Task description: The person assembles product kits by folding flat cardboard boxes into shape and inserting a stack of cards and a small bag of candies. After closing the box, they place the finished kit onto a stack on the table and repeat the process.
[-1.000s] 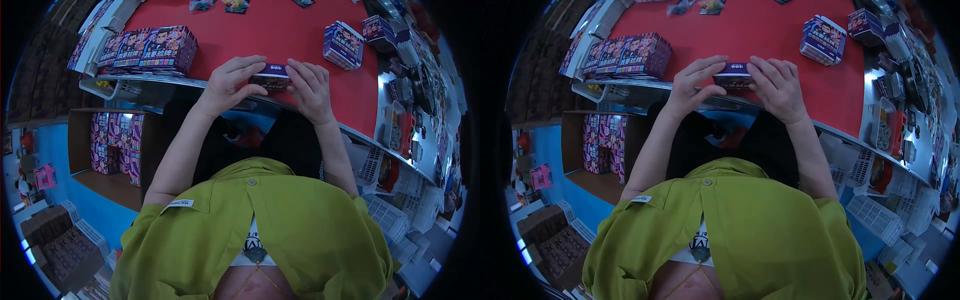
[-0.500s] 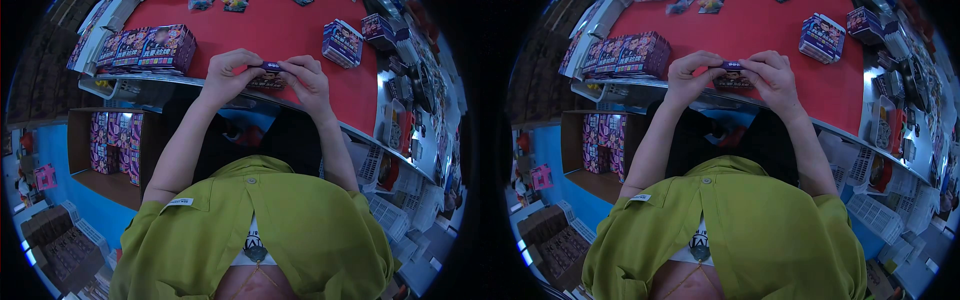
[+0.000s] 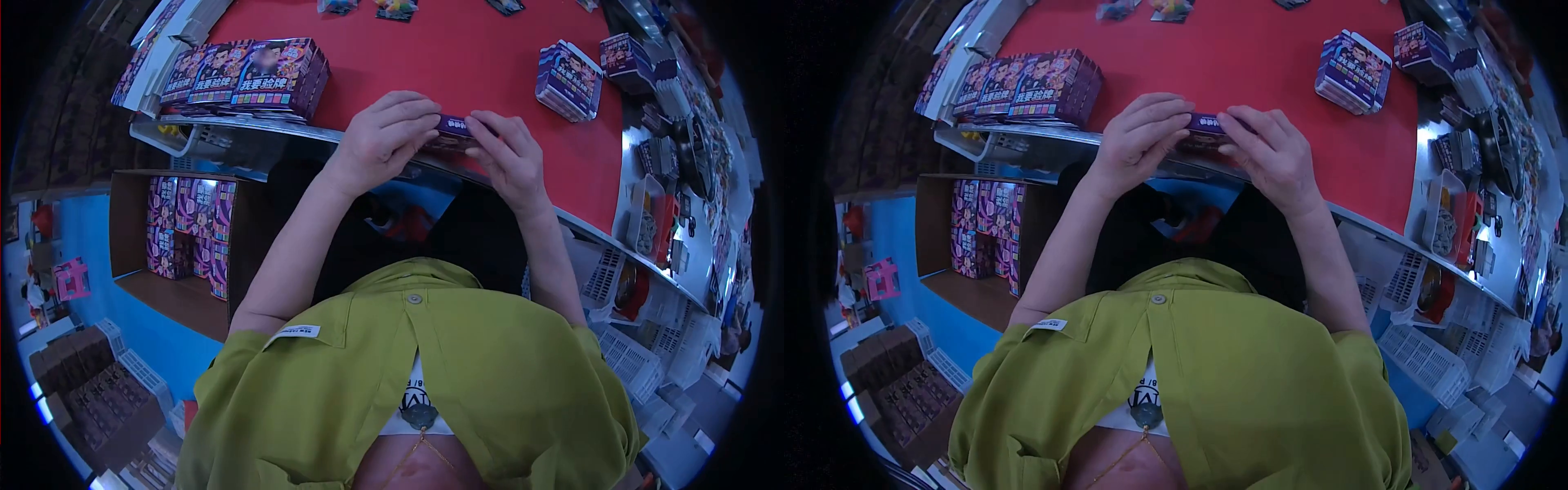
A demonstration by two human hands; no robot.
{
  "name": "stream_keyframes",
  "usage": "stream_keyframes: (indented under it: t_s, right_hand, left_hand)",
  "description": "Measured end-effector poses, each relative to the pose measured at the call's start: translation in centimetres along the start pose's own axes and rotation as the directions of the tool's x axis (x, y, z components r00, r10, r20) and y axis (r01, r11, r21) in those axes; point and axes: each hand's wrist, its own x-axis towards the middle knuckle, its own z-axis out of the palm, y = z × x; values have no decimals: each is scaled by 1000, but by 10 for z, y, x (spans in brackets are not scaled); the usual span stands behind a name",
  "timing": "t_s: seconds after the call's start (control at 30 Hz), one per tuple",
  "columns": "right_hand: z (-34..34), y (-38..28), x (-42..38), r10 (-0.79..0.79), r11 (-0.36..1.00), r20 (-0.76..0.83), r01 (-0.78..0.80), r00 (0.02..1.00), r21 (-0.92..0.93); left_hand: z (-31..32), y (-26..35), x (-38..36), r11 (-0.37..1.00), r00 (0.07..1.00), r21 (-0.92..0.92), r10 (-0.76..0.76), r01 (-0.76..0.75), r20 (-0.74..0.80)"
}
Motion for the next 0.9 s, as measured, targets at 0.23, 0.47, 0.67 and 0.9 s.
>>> stream_keyframes:
  t_s: [0.23, 0.47, 0.67, 0.9]
  right_hand:
    - [56, 15, 34, 474, 811, 32, -450, 880, 374]
    - [98, 29, 44, 407, 888, 27, -403, 913, 223]
    - [-14, 89, 46, 350, 871, -197, -396, 916, -293]
    - [-50, 188, 39, 621, 526, 2, -416, 783, -742]
  left_hand:
    - [19, -5, 14, 925, 994, 364, -91, 107, -62]
    - [5, -55, -4, 848, 933, 451, -351, 278, 85]
    - [-4, -50, 4, 773, 869, 545, -471, 324, 153]
    - [-4, -51, 0, 779, 859, 503, -496, 375, 128]
